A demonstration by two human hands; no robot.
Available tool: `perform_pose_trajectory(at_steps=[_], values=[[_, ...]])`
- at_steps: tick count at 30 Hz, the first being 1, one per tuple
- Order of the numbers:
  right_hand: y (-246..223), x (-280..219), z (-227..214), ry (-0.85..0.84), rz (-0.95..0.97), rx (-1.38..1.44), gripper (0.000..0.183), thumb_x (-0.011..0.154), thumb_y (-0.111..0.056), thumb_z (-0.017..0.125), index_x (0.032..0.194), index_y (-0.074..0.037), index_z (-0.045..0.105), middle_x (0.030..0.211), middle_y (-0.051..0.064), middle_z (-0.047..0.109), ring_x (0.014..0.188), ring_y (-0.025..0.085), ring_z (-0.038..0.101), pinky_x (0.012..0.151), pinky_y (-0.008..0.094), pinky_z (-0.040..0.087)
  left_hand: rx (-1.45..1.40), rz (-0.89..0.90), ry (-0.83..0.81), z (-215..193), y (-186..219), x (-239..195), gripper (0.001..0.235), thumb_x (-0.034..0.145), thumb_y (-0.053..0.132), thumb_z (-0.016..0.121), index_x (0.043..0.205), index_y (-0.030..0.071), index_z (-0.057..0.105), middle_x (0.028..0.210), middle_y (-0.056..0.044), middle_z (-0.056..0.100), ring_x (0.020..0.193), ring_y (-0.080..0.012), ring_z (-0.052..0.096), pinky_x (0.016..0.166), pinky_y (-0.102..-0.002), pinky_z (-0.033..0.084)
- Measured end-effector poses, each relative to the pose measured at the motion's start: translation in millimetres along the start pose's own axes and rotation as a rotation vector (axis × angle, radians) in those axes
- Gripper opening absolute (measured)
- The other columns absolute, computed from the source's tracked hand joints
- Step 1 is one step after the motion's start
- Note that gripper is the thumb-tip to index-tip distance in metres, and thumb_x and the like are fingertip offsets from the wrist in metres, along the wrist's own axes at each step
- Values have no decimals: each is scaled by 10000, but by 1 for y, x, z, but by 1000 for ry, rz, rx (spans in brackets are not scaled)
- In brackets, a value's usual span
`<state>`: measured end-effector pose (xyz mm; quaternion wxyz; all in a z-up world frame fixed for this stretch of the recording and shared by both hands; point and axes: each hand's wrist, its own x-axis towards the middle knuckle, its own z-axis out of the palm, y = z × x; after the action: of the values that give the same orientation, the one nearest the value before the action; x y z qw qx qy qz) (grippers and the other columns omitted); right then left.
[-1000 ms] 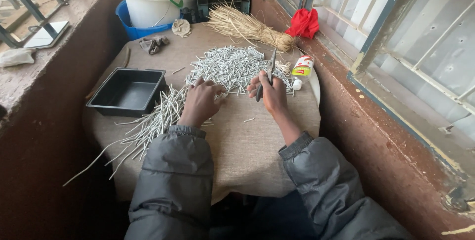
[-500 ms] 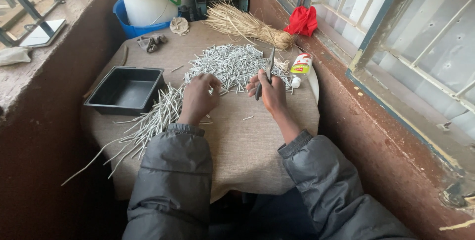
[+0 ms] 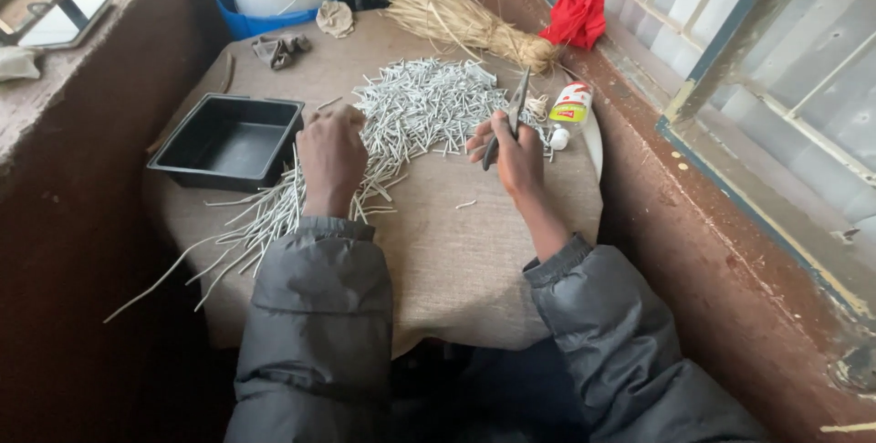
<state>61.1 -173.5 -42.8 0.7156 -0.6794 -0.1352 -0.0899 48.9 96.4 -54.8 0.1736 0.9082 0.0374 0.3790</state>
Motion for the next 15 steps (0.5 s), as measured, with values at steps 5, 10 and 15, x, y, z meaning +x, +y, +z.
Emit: perform_pose_trajectory(at_steps=[5, 10, 15], values=[[-3, -1, -2, -21, -5, -3, 441, 1064, -330, 451, 955, 16, 701, 826, 192, 760, 647, 227, 765, 559, 277, 605, 6, 120, -338, -12, 17, -10, 115, 829, 296, 753, 943, 292, 764, 865, 33, 743, 974, -273, 701, 889, -489, 487], [-2, -1, -4, -15, -8, 10, 428, 1070, -309, 445, 953, 22, 691, 823, 194, 757, 637, 225, 762, 554, 269, 600, 37, 162, -362, 11, 1, -10, 166, 809, 205, 773, 955, 284, 756, 830, 56, 718, 911, -248, 699, 854, -463, 479], [0, 1, -6, -34, -21, -3, 449, 1085, -341, 435, 972, 9, 692, 843, 185, 763, 666, 232, 774, 583, 300, 622, -64, 160, -313, -10, 9, -10, 221, 850, -14, 670, 1011, 122, 733, 874, -67, 738, 893, -364, 727, 793, -509, 539]])
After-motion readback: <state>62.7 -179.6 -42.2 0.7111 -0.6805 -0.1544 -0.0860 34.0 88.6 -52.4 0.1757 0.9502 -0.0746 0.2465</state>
